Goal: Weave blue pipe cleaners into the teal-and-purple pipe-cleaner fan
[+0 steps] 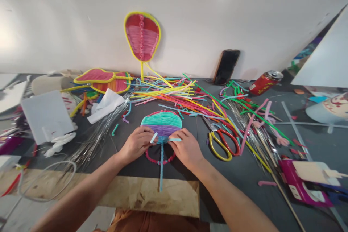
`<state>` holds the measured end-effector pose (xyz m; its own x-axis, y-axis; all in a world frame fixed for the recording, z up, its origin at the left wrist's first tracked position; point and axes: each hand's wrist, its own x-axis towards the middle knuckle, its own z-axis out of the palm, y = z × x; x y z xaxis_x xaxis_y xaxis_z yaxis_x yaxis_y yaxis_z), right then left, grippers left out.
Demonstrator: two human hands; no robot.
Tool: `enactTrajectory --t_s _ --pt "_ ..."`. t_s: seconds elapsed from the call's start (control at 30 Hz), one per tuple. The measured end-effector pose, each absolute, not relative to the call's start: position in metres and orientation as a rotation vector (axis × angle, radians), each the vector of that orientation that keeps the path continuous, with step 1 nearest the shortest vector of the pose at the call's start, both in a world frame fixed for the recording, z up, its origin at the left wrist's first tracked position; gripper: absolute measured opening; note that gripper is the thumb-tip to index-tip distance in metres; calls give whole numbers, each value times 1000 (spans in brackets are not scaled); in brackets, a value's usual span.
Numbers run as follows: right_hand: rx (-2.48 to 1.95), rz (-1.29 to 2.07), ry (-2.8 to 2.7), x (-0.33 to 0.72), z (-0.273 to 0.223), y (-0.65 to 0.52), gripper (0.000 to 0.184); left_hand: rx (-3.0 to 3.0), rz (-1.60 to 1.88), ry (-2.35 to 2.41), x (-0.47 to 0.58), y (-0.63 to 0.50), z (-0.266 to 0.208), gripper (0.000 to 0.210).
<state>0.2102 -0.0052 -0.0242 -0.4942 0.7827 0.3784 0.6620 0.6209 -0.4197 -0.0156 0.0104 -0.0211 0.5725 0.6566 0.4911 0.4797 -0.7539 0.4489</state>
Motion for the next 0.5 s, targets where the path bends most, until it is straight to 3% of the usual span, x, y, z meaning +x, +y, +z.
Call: enactTrajectory --t_s 0.5 --pt "-1181 234 -2325 196 -30 -8 13 2340 795 1143 -5 8 -25 18"
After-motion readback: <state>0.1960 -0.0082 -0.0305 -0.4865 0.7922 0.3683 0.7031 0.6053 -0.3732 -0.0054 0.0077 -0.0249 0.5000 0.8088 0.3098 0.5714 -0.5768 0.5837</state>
